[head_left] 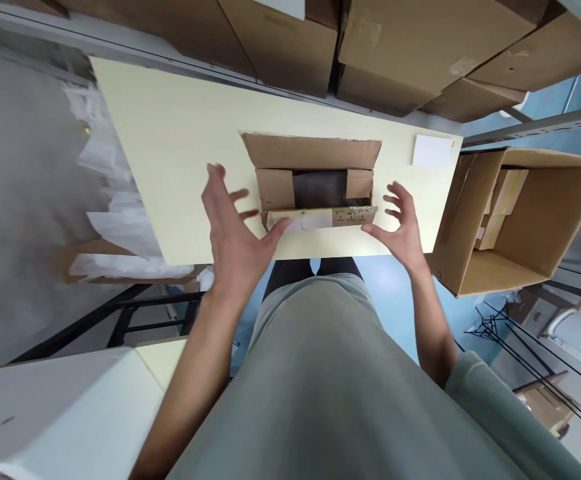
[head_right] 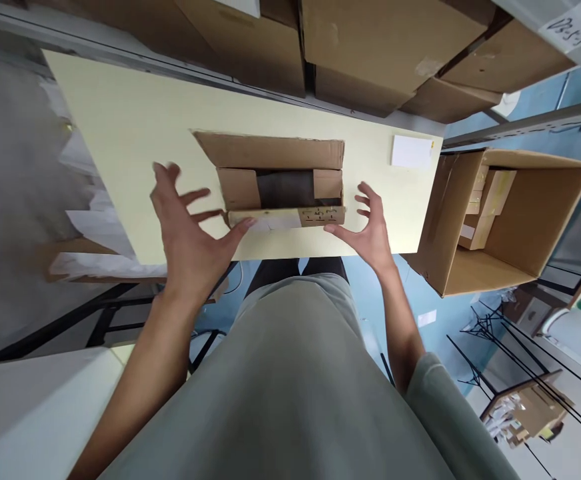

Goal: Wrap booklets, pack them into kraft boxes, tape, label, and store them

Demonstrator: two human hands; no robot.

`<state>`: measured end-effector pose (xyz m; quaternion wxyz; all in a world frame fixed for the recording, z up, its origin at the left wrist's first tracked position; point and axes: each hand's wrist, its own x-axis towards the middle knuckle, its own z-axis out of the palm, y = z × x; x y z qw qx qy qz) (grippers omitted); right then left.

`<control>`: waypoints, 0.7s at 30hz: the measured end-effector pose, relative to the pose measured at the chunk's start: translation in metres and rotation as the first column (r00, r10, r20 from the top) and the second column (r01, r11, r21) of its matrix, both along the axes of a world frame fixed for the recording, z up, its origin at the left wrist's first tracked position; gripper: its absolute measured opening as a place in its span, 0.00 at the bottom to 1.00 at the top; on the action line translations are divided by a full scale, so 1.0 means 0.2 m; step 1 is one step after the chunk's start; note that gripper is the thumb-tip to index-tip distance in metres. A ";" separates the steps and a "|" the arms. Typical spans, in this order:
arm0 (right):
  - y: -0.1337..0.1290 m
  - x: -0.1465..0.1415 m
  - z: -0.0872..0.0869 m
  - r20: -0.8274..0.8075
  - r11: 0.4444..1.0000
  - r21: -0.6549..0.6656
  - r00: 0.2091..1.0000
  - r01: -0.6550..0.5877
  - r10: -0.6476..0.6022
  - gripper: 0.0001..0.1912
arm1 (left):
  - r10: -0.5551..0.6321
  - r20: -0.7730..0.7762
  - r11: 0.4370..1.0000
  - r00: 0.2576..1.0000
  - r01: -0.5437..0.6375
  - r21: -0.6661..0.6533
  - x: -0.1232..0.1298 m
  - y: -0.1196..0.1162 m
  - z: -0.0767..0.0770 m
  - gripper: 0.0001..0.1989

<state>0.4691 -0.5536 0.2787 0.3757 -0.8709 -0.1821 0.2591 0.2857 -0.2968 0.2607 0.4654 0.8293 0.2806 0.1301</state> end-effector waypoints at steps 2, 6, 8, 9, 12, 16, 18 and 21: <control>-0.02 0.06 0.00 0.023 0.997 0.022 0.997 -0.077 0.077 0.63 | -0.022 0.027 0.999 0.999 0.021 0.024 0.06 0.05 -0.02 0.55; 0.06 0.14 -0.03 0.114 0.980 0.063 0.977 -0.187 0.179 0.60 | -0.147 -0.011 0.987 0.989 0.147 0.058 0.12 0.09 -0.06 0.56; 0.11 0.15 -0.04 0.148 0.969 0.082 0.965 -0.231 0.218 0.53 | -0.189 -0.046 0.979 0.981 0.191 0.063 0.10 0.08 -0.08 0.55; 0.13 0.15 -0.05 0.160 0.966 0.087 0.961 -0.242 0.227 0.50 | -0.193 -0.060 0.978 0.979 0.197 0.070 0.09 0.07 -0.08 0.55; 0.15 0.12 -0.07 0.165 0.970 0.097 0.965 -0.222 0.204 0.49 | -0.150 -0.075 0.984 0.986 0.156 0.087 0.05 0.06 -0.08 0.60; 0.14 0.08 -0.07 0.111 0.980 0.119 0.983 -0.160 0.147 0.52 | -0.101 -0.095 0.994 0.990 0.105 0.036 0.04 0.07 -0.10 0.66; 0.13 0.06 -0.05 0.118 0.985 0.133 0.989 -0.109 0.094 0.44 | -0.093 -0.100 0.995 0.991 0.096 0.024 0.05 0.07 -0.11 0.62; 0.10 0.02 -0.03 0.140 0.991 0.133 0.990 -0.024 0.005 0.25 | -0.069 -0.074 0.996 0.995 0.073 0.050 0.03 0.04 -0.10 0.40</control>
